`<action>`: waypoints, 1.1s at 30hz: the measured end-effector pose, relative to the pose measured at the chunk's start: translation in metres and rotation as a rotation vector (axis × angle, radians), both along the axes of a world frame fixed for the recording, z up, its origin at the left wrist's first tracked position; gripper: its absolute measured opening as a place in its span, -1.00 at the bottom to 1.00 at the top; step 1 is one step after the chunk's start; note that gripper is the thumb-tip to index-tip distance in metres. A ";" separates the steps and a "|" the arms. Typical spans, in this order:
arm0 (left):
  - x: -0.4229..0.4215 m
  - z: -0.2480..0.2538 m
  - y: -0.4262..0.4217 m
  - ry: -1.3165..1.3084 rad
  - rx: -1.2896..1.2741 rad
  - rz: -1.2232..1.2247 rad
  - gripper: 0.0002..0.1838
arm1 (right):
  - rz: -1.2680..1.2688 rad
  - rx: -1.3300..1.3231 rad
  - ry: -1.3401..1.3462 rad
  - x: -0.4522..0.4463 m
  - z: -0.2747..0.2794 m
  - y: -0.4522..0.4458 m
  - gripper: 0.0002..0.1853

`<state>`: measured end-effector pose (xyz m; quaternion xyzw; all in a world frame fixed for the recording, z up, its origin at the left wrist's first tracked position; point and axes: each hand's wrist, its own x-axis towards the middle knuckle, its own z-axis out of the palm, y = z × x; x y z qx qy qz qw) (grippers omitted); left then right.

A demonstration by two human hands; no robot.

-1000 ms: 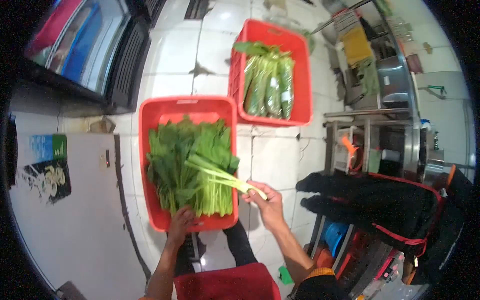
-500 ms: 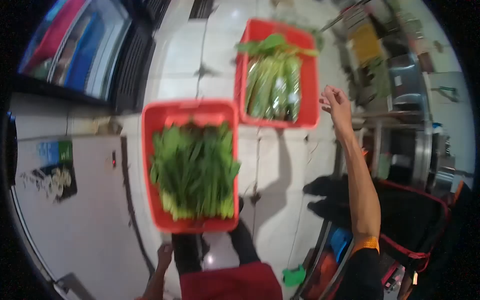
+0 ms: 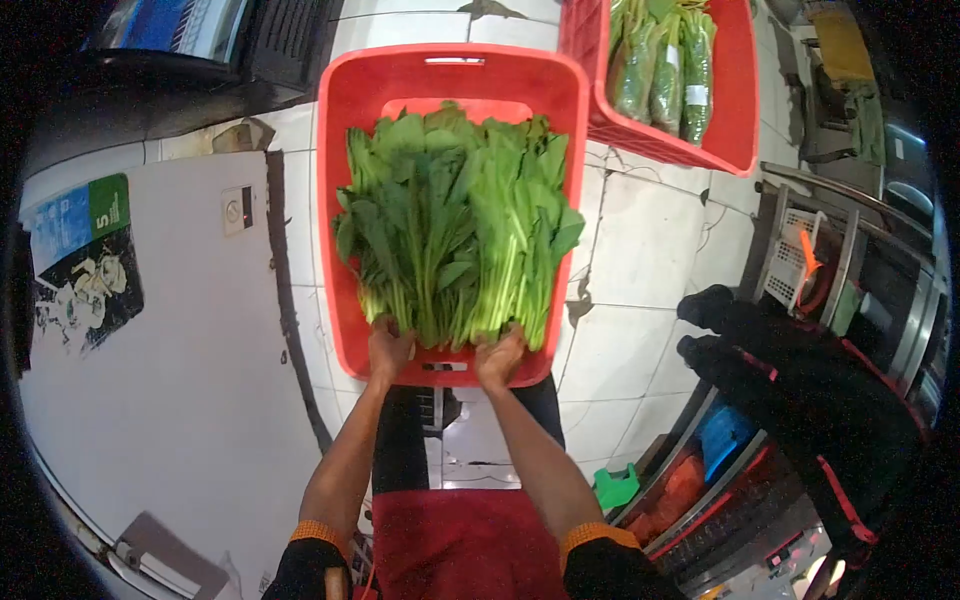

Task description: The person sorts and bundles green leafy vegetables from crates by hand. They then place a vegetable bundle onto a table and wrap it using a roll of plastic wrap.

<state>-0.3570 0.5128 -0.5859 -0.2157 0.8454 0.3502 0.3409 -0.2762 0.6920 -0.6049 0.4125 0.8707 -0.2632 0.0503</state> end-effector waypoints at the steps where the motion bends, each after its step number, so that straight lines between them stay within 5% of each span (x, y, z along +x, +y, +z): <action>1: 0.014 -0.023 -0.011 0.207 0.018 -0.079 -0.58 | -0.047 -0.038 -0.077 -0.005 0.002 0.005 -0.39; 2: 0.003 -0.007 -0.011 0.210 0.012 -0.078 -0.58 | -0.092 -0.071 -0.151 -0.014 0.010 0.008 -0.41; 4: -0.014 0.028 0.000 -0.202 0.389 0.432 -0.66 | -0.097 -0.063 -0.189 -0.022 0.032 0.011 -0.52; 7: -0.009 0.048 0.003 -0.188 0.500 0.420 -0.66 | -0.092 -0.450 0.183 -0.011 0.059 0.021 -0.82; 10: -0.012 0.074 0.012 0.073 0.483 0.246 -0.65 | -0.387 -1.015 0.399 -0.028 0.115 0.032 -0.74; 13: -0.015 0.089 0.016 0.118 0.428 0.214 -0.66 | -0.426 -1.033 0.346 -0.033 0.126 0.036 -0.72; 14: -0.006 0.082 0.012 0.059 0.402 0.220 -0.66 | -0.429 -1.032 0.338 -0.024 0.121 0.032 -0.72; 16: 0.010 0.049 0.004 0.129 0.413 0.246 -0.66 | 0.179 0.180 0.123 -0.017 0.097 0.020 -0.62; 18: 0.015 0.039 -0.001 0.180 0.417 0.269 -0.66 | 0.229 -0.307 0.282 -0.007 0.068 0.010 -0.60; 20: 0.004 0.050 -0.003 0.090 0.526 0.380 -0.66 | 0.256 -0.402 -0.036 -0.036 0.069 -0.020 -0.65; 24: -0.017 0.067 -0.010 0.106 0.434 0.316 -0.68 | 0.353 -0.069 0.069 -0.058 0.016 -0.052 -0.68; 26: -0.018 0.072 -0.010 0.676 -0.389 -0.131 -0.69 | 0.347 -0.024 0.050 -0.050 0.011 -0.054 -0.67; 27: -0.014 0.068 -0.009 0.678 -0.387 -0.132 -0.69 | 0.213 -0.271 0.118 -0.046 0.011 -0.050 -0.62; 29: 0.002 0.048 -0.004 0.373 0.131 0.074 -0.67 | 0.084 -0.512 0.186 -0.046 0.032 -0.038 -0.58; 31: 0.016 0.023 0.016 0.333 0.198 0.045 -0.67 | -0.100 -1.038 0.133 -0.063 0.105 -0.020 -0.63; 33: 0.019 0.008 0.038 0.298 0.265 0.015 -0.66 | -0.068 -1.041 0.181 -0.074 0.152 -0.006 -0.66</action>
